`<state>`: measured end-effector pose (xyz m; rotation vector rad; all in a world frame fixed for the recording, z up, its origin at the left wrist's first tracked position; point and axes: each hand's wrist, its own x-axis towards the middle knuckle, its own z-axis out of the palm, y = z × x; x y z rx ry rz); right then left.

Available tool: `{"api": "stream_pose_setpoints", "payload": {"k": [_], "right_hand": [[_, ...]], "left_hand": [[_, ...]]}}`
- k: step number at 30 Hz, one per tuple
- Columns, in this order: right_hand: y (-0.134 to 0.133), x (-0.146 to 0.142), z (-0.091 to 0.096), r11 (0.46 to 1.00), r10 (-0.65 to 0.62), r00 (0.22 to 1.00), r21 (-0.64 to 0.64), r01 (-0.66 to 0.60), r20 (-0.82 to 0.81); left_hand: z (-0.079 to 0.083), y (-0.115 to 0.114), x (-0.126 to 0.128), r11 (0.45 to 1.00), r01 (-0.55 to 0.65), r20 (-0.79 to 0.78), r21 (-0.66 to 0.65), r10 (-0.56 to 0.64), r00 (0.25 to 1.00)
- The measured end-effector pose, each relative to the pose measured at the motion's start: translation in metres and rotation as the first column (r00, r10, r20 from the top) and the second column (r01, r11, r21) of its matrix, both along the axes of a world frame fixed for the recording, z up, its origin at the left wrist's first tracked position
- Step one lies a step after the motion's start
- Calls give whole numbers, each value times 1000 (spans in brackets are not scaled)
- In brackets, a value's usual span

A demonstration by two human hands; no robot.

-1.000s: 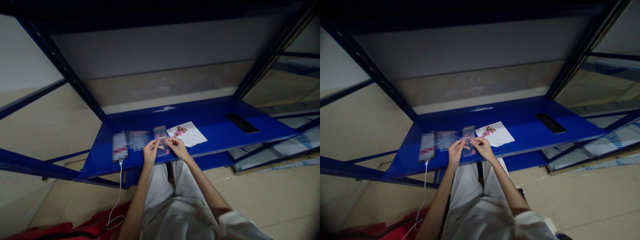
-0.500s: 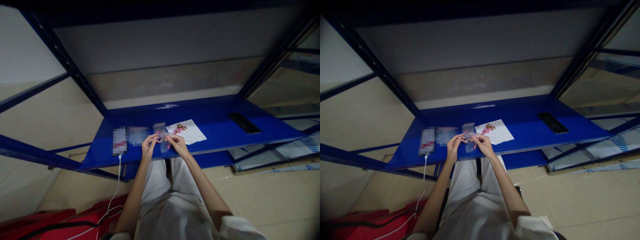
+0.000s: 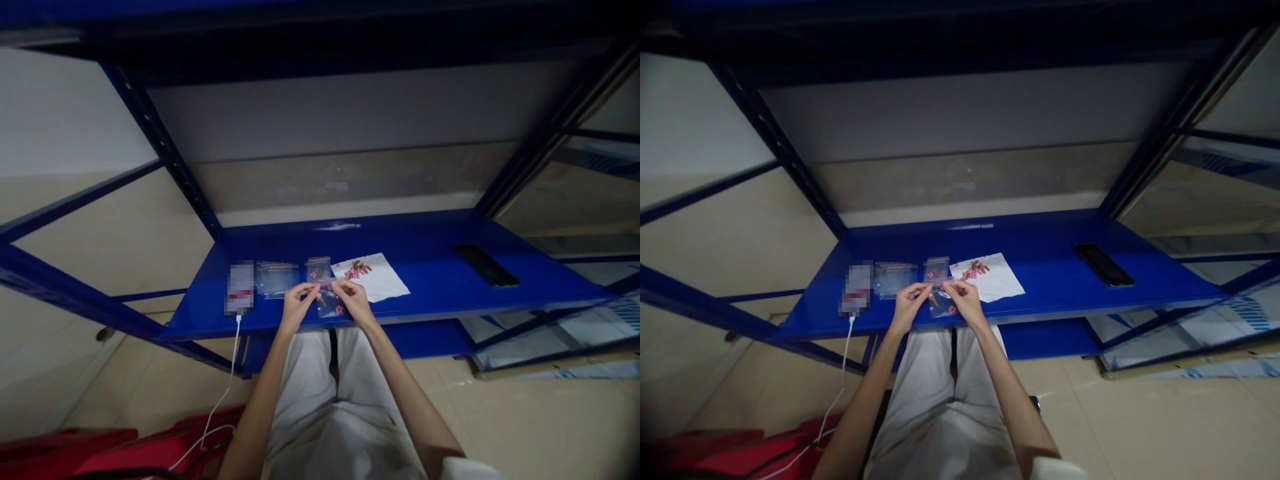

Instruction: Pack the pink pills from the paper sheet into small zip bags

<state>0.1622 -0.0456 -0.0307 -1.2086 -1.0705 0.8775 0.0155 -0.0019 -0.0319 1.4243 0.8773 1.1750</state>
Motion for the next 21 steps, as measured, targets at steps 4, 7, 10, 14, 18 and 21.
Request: {"api": "stream_pose_setpoints", "payload": {"k": [4,7,10,14,18,21], "right_hand": [[1,-2,-1,1000,28,999,3,-28,16],[1,-2,-1,999,30,1000,21,-30,-4],[3,-3,-3,1000,-6,1000,24,6,-3],[3,-6,-6,995,-94,990,25,92,108],[2,-9,-4,987,-163,961,48,156,224],[2,-9,-5,986,-163,958,57,154,237]], "left_hand": [[1,-1,0,999,-37,-22,40,38,999],[-1,-2,1,996,-48,-75,74,54,996],[-3,-2,2,991,-71,-132,113,86,988],[-6,-3,4,982,-111,-155,151,135,979],[-6,-4,6,979,-122,-172,164,150,974],[-5,-5,6,981,-116,-172,153,142,975]]}}
